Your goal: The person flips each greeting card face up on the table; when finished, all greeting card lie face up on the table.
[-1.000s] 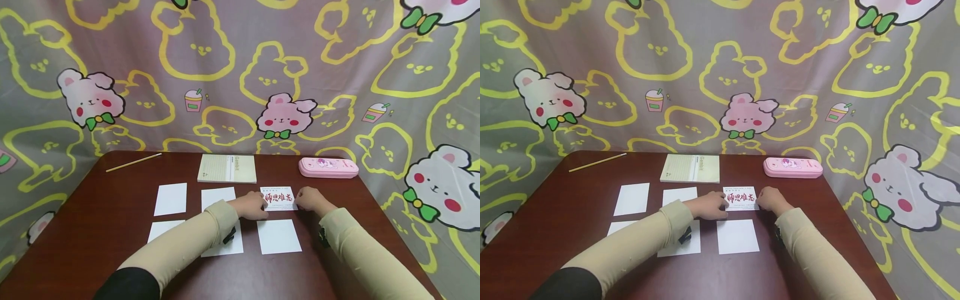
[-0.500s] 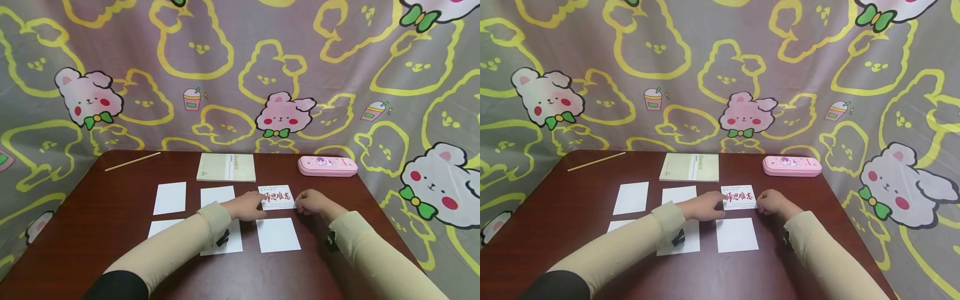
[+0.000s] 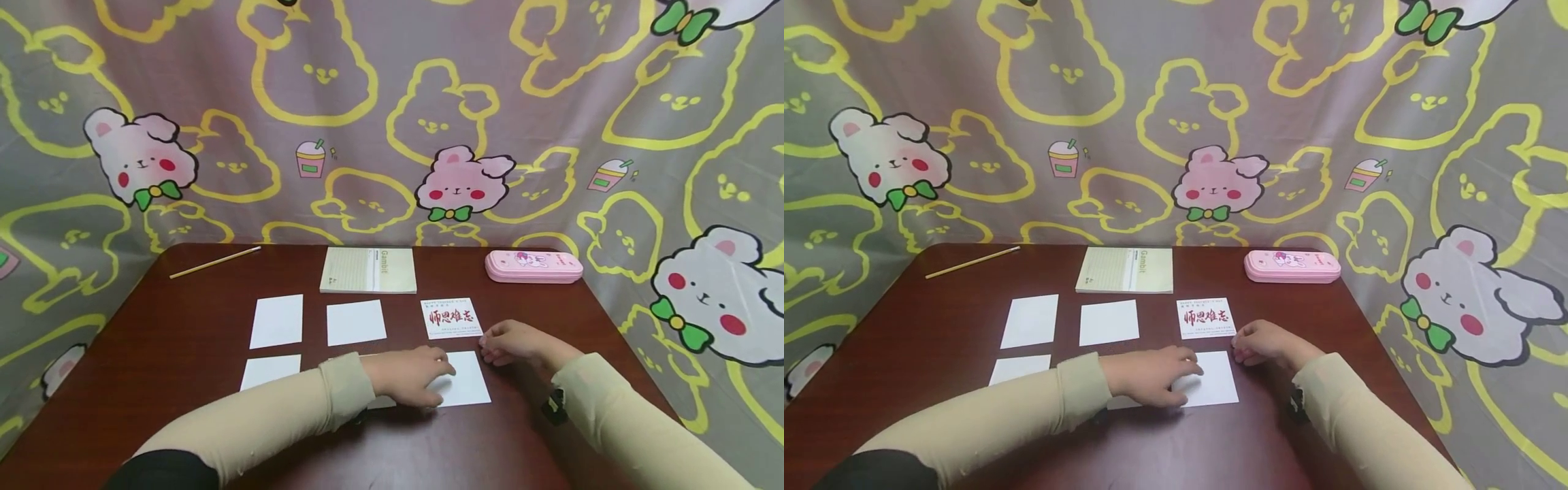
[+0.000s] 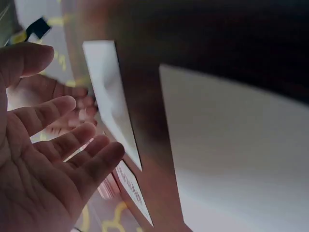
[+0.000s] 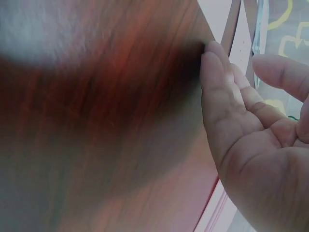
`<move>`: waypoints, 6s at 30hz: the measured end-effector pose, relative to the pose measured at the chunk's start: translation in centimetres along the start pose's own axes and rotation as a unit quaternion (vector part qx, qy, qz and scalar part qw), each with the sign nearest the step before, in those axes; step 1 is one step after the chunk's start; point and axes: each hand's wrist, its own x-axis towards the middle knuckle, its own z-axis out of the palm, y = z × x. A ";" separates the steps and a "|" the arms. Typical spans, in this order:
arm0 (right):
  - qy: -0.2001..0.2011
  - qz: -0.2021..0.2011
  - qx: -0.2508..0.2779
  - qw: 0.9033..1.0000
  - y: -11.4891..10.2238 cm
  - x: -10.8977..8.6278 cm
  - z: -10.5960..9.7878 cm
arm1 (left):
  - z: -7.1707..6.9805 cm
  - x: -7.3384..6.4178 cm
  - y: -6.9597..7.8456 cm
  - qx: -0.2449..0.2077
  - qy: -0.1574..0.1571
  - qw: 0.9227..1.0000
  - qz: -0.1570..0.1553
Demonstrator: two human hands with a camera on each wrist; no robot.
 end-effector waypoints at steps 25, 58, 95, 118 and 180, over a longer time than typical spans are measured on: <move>-0.042 -0.020 0.007 0.999 -1.2 -2.0 1.4 | 0.9 0.4 2.3 0.089 0.009 0.996 -0.030; 0.023 -0.053 0.068 0.996 -1.1 -0.5 1.2 | 1.3 0.6 1.1 0.000 0.099 0.993 -0.067; 0.273 -0.278 -0.146 0.909 -2.8 -0.2 1.3 | -2.3 -0.4 -4.5 -0.368 0.283 0.877 -0.126; 0.148 -0.153 -0.008 0.977 -1.5 -0.1 1.5 | -0.1 0.5 -4.3 -0.465 0.305 0.807 -0.200; 0.117 -0.019 -0.173 0.978 -1.1 -0.4 0.2 | -0.4 -0.7 -1.8 -0.568 0.175 0.779 -0.201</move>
